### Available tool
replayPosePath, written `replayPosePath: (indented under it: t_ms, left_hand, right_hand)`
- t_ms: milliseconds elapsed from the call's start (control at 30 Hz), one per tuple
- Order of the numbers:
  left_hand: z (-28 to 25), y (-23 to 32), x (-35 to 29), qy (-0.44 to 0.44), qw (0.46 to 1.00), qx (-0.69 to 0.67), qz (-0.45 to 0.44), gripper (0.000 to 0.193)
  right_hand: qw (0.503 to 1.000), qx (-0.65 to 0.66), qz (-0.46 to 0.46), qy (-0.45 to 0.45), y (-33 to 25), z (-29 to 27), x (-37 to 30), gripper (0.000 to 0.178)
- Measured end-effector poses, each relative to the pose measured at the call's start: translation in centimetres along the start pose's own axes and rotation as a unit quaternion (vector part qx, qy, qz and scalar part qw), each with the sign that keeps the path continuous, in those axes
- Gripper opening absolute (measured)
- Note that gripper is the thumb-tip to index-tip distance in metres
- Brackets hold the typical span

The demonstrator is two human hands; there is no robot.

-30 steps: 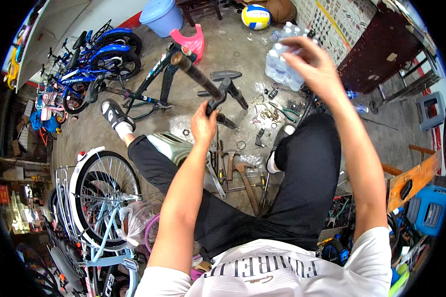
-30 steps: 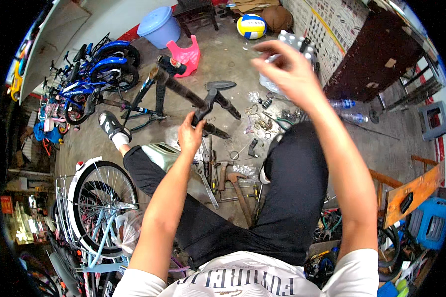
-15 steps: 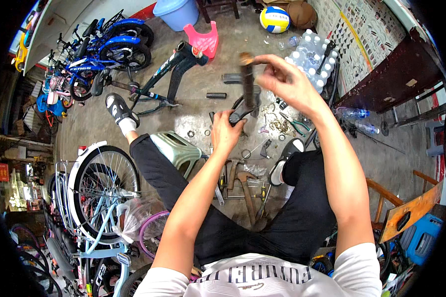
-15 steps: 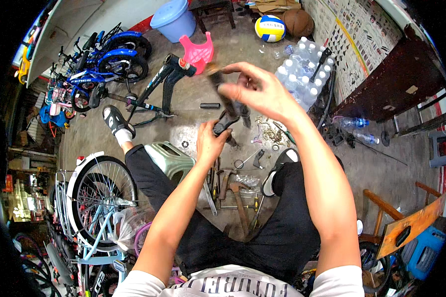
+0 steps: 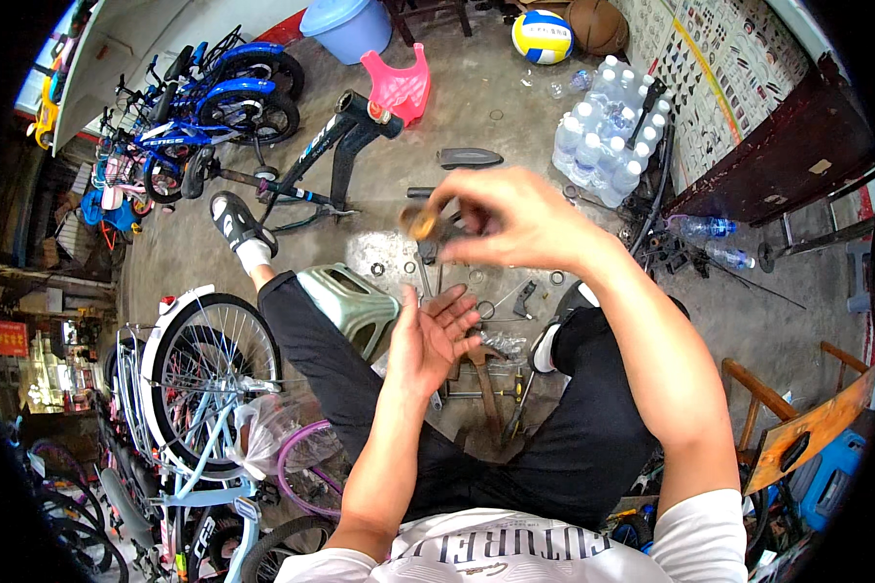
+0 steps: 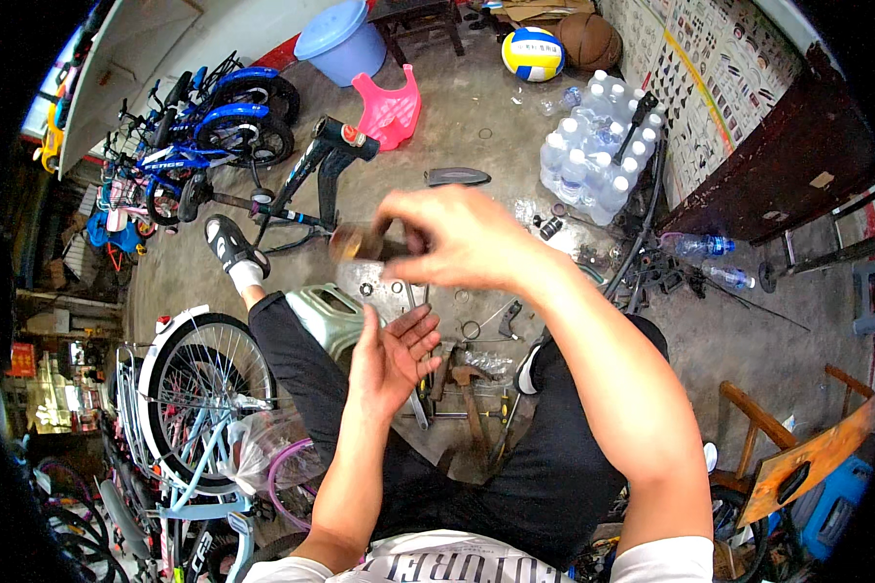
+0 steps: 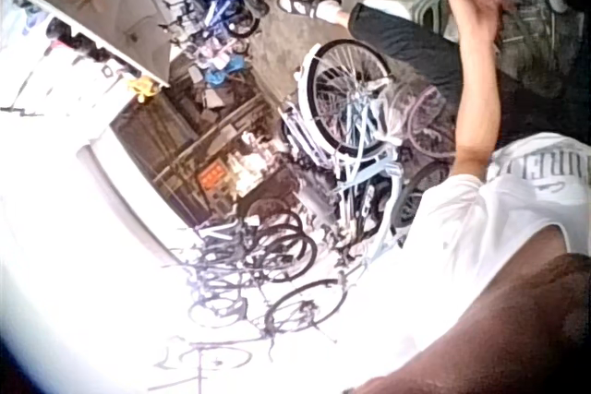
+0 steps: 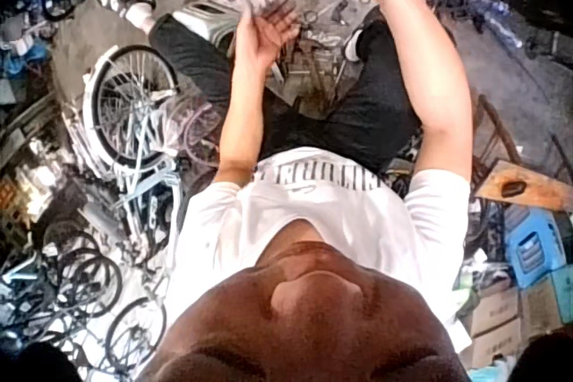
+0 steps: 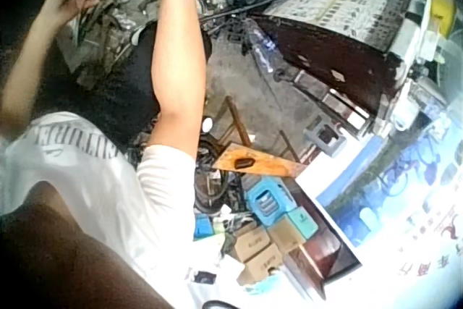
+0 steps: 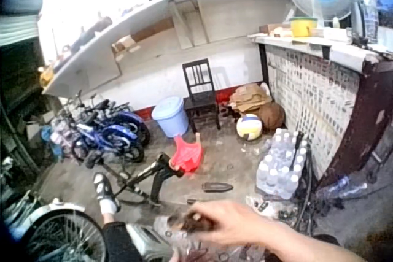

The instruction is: The person uses a hammer to tap and remove parts from a bicycle fork assembly by hand while sitting on the floor.

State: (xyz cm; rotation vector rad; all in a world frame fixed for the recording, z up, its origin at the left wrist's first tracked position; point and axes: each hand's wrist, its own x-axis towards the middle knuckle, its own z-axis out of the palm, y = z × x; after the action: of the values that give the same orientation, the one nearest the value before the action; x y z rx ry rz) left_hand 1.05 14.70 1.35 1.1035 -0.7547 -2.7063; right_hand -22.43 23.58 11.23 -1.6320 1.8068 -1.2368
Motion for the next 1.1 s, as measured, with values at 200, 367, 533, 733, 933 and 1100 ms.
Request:
replayPosePath:
  t_ms: [200, 367, 533, 733, 933, 1100]
  left_hand:
    - [1.3, 1.4, -6.1, -0.012, 0.996, -0.013, -0.083, 0.061]
    - [0.7, -3.8, -7.9, 0.035, 0.970, -0.011, -0.242, 0.044]
    - [1.1, -2.3, -8.2, 0.023, 0.978, 0.100, -0.183, 0.030]
    - [3.7, 0.2, -3.3, 0.012, 0.980, 0.165, -0.112, 0.033]
    - [5.3, 1.7, 17.3, -0.081, 0.970, 0.229, -0.017, 0.020]
    - [1.9, 2.7, 29.6, -0.054, 0.916, 0.396, -0.013, 0.021]
  right_hand:
    - [0.986, -0.106, 0.035, -0.122, 1.6, 0.3, -1.5, 0.062]
    - [0.980, -0.124, 0.105, -0.110, 2.2, -1.3, -2.1, 0.057]
    - [0.988, -0.078, 0.132, 0.019, 2.5, -3.9, -3.0, 0.049]
    - [0.953, -0.071, 0.200, 0.214, 4.2, -6.4, -3.5, 0.043]
    - [0.938, -0.092, 0.235, 0.238, 4.5, -6.8, -3.5, 0.041]
    - [0.958, -0.141, 0.243, 0.064, 4.3, -5.0, -3.3, 0.045]
